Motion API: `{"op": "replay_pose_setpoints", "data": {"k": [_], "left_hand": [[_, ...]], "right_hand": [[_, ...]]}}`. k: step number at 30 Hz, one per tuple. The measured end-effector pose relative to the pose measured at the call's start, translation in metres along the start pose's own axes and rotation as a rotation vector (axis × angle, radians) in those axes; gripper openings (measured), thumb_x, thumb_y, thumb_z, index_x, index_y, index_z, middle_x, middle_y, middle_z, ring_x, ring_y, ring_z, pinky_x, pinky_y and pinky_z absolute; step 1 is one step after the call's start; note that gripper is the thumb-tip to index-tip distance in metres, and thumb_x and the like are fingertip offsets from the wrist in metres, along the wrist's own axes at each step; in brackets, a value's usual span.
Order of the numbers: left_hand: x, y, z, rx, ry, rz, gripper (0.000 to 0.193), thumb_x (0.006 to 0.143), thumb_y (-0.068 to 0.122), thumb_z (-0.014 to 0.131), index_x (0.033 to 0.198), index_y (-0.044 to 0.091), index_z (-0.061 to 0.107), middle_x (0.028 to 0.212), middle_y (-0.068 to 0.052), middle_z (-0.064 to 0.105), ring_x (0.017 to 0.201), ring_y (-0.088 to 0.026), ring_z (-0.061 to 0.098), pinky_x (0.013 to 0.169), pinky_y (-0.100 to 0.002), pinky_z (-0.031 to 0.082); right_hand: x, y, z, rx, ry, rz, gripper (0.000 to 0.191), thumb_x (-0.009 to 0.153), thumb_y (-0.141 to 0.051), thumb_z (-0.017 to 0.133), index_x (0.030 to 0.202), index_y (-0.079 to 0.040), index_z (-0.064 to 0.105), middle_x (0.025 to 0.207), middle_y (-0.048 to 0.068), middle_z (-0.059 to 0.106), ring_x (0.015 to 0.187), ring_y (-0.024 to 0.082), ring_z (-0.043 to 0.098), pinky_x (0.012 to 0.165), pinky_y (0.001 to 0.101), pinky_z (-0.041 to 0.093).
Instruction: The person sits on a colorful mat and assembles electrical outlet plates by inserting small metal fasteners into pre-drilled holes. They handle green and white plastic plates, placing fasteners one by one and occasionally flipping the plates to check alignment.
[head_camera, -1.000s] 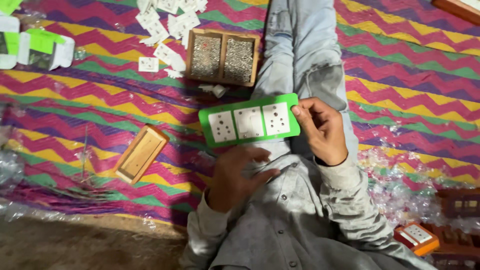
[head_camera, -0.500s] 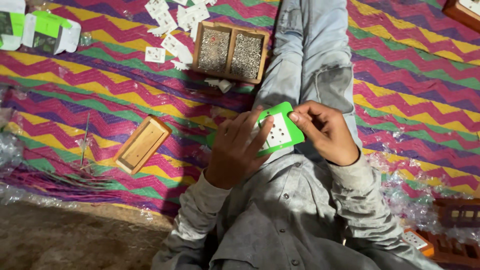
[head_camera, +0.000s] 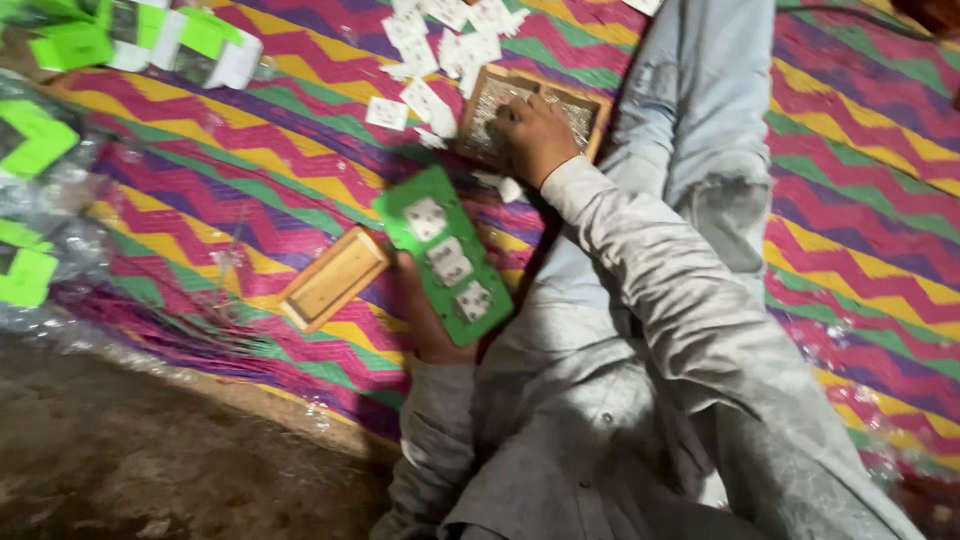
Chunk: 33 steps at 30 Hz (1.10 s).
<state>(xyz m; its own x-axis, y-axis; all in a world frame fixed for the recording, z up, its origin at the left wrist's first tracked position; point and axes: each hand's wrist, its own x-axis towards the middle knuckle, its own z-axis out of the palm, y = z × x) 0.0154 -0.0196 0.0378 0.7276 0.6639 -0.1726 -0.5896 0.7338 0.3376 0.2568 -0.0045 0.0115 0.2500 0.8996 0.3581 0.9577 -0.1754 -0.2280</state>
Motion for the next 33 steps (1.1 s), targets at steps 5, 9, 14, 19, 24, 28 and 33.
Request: {"op": "replay_pose_setpoints", "data": {"k": [5,9,14,19,24,28,33], "left_hand": [[-0.001,0.006,-0.007,-0.063,0.067,-0.101,0.074,0.107,0.055,0.051,0.157,0.002,0.041,0.146,-0.018,0.058,0.117,-0.029,0.066,0.096,-0.043,0.057],[0.004,0.008,-0.015,-0.018,0.096,-0.098,0.073,0.105,0.054,0.048,0.157,0.003,0.04,0.153,-0.018,0.053,0.122,-0.03,0.065,0.098,-0.042,0.056],[0.003,0.008,-0.02,-0.061,0.095,-0.159,0.074,0.107,0.055,0.046,0.158,0.001,0.039,0.154,-0.02,0.05,0.123,-0.032,0.063,0.1,-0.044,0.057],[-0.001,0.006,-0.013,-0.051,0.02,-0.192,0.073,0.106,0.055,0.046,0.159,0.005,0.038,0.157,-0.018,0.05,0.127,-0.03,0.063,0.093,-0.04,0.058],[-0.006,-0.002,-0.014,-0.063,0.053,-0.23,0.071,0.108,0.056,0.047,0.154,0.002,0.045,0.143,-0.02,0.061,0.111,-0.031,0.069,0.089,-0.041,0.061],[-0.011,-0.016,-0.02,-0.171,0.035,-0.263,0.062,0.11,0.053,0.048,0.148,0.004,0.052,0.126,-0.016,0.068,0.101,-0.031,0.072,0.079,-0.041,0.062],[-0.019,-0.04,-0.012,-0.196,-0.023,-0.366,0.059,0.112,0.053,0.049,0.146,0.005,0.053,0.118,-0.015,0.068,0.101,-0.029,0.072,0.073,-0.037,0.062]], "right_hand": [[0.02,-0.015,0.017,0.015,-0.143,0.044,0.015,0.076,-0.026,0.076,0.089,-0.02,0.079,0.097,0.007,0.068,0.105,0.03,0.059,0.097,0.0562,0.042],[0.024,-0.013,0.02,0.006,-0.258,0.076,0.005,0.085,-0.017,0.072,0.083,-0.019,0.077,0.095,0.003,0.068,0.104,0.028,0.063,0.096,0.0466,0.044],[0.026,-0.019,0.027,0.018,-0.177,0.042,0.013,0.081,-0.011,0.07,0.09,-0.017,0.076,0.093,0.004,0.07,0.098,0.027,0.066,0.085,0.0462,0.044],[0.029,-0.022,0.026,0.426,0.012,0.278,0.003,0.092,-0.007,0.072,0.094,-0.008,0.071,0.094,0.009,0.072,0.091,0.028,0.07,0.083,0.042,0.049],[0.006,-0.007,-0.005,0.782,0.162,0.533,0.009,0.098,-0.007,0.077,0.104,-0.001,0.074,0.09,0.007,0.074,0.077,0.01,0.06,0.071,0.0263,0.048],[-0.044,-0.018,-0.058,0.935,0.179,0.47,0.011,0.1,-0.001,0.075,0.11,0.001,0.075,0.1,0.004,0.072,0.087,0.005,0.058,0.078,0.0218,0.048],[-0.111,-0.06,-0.111,0.991,0.234,0.534,0.015,0.094,0.006,0.074,0.109,0.004,0.074,0.102,0.006,0.073,0.089,0.008,0.063,0.08,0.023,0.048]]}}
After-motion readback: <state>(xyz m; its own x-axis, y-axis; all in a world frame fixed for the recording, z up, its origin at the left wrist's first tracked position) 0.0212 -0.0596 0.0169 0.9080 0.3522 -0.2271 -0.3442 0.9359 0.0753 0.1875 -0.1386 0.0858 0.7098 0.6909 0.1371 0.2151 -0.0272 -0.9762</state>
